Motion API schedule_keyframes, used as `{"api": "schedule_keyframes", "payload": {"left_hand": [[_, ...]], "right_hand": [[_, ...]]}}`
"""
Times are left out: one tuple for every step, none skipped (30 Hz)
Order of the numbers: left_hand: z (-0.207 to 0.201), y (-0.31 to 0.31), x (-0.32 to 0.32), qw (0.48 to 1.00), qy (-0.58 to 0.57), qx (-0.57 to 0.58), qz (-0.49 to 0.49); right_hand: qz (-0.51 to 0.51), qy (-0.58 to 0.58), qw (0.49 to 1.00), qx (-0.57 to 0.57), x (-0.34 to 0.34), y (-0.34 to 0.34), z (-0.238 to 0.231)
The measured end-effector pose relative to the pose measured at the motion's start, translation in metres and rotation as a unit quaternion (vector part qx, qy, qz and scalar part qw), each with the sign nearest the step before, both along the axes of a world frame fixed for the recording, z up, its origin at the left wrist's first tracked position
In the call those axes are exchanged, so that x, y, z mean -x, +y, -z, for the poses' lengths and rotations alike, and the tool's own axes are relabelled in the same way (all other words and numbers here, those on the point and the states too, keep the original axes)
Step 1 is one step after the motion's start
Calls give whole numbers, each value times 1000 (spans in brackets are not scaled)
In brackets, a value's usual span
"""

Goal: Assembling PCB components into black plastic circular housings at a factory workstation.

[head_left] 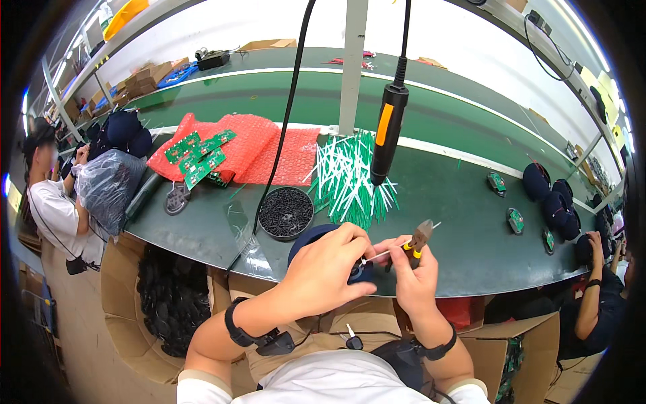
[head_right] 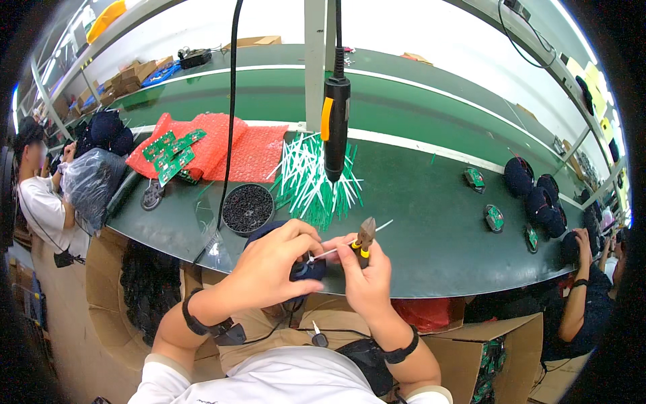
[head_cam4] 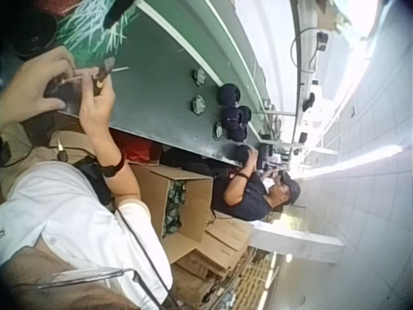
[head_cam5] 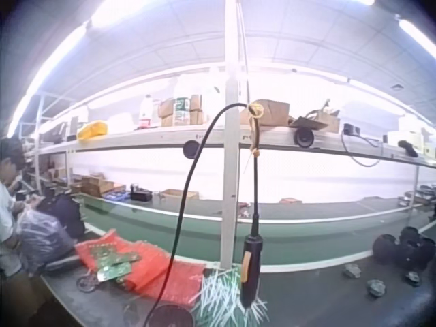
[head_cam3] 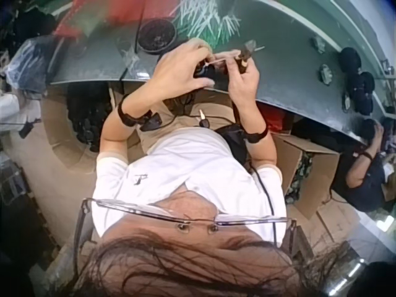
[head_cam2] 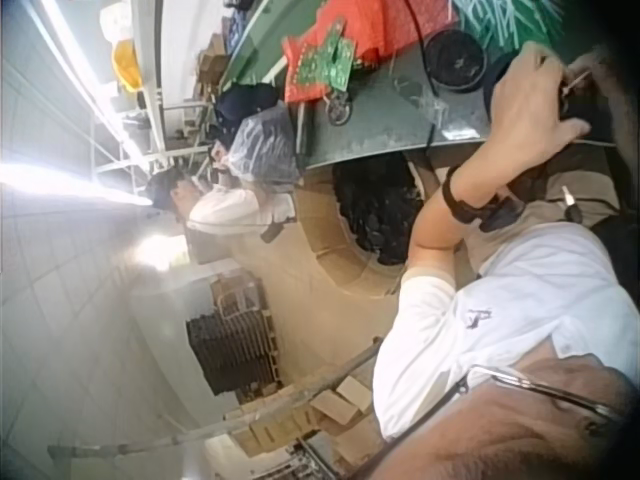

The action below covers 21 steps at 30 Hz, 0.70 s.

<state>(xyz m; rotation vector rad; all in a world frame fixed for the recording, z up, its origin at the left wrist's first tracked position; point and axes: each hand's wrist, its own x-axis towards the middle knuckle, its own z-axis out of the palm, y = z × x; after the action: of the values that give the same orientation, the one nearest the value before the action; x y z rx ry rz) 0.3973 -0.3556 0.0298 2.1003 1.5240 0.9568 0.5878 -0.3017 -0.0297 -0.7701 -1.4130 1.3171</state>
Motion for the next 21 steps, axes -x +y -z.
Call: {"api": "schedule_keyframes", "payload": {"left_hand": [[-2,-1,1,1000,15,9,17],[-3,0,2,1000,11,11,15],[-3,0,3,999,5,27,25],[-4,0,3,999,-2,44,32],[-3,0,3,999,-7,44,28],[-3,0,3,999,-10,37,28],[-3,0,2,999,-8,35,32],[-3,0,2,999,-12,32,33],[-3,1,2,999,-12,39,33],[-3,1,2,998,-12,47,34],[-3,1,1,998,-12,47,35],[-4,0,1,998,-10,45,32],[-4,0,1,999,-6,44,30],[-5,0,1,999,-7,42,28],[-5,0,1,999,-7,43,29],[-5,0,1,999,-7,43,29],[-6,0,1,999,-7,43,29],[-6,-1,1,998,-4,48,28],[-6,-1,1,998,-2,56,28],[-6,-1,1,998,-3,53,26],[-6,-1,1,999,1,47,26]], "right_hand": [[26,-7,1000,-8,-6,-3,-2],[31,-2,999,-7,-12,-5,-4],[78,-81,992,-54,-23,-10,-8],[121,-159,975,-101,-31,-12,-9],[107,-229,957,-141,-44,-16,-13],[101,-241,956,-134,-47,-17,-13],[67,-310,928,-198,-50,-20,-12],[36,-373,890,-261,-52,-21,-12],[27,-390,885,-253,-49,-23,-9],[31,-389,885,-253,-46,-23,-8],[22,-408,879,-246,-43,-23,-6],[12,-428,872,-239,-40,-22,-5],[24,-421,872,-249,-36,-22,-5],[23,-420,872,-249,-33,-21,-5],[29,-414,874,-253,-30,-19,-5],[36,-406,875,-261,-28,-18,-6],[35,-407,875,-259,-27,-17,-7],[32,-407,876,-257,-26,-16,-8],[30,-409,876,-254,-24,-16,-8],[27,-408,876,-255,-23,-15,-9],[27,-404,876,-261,-22,-14,-9]]}}
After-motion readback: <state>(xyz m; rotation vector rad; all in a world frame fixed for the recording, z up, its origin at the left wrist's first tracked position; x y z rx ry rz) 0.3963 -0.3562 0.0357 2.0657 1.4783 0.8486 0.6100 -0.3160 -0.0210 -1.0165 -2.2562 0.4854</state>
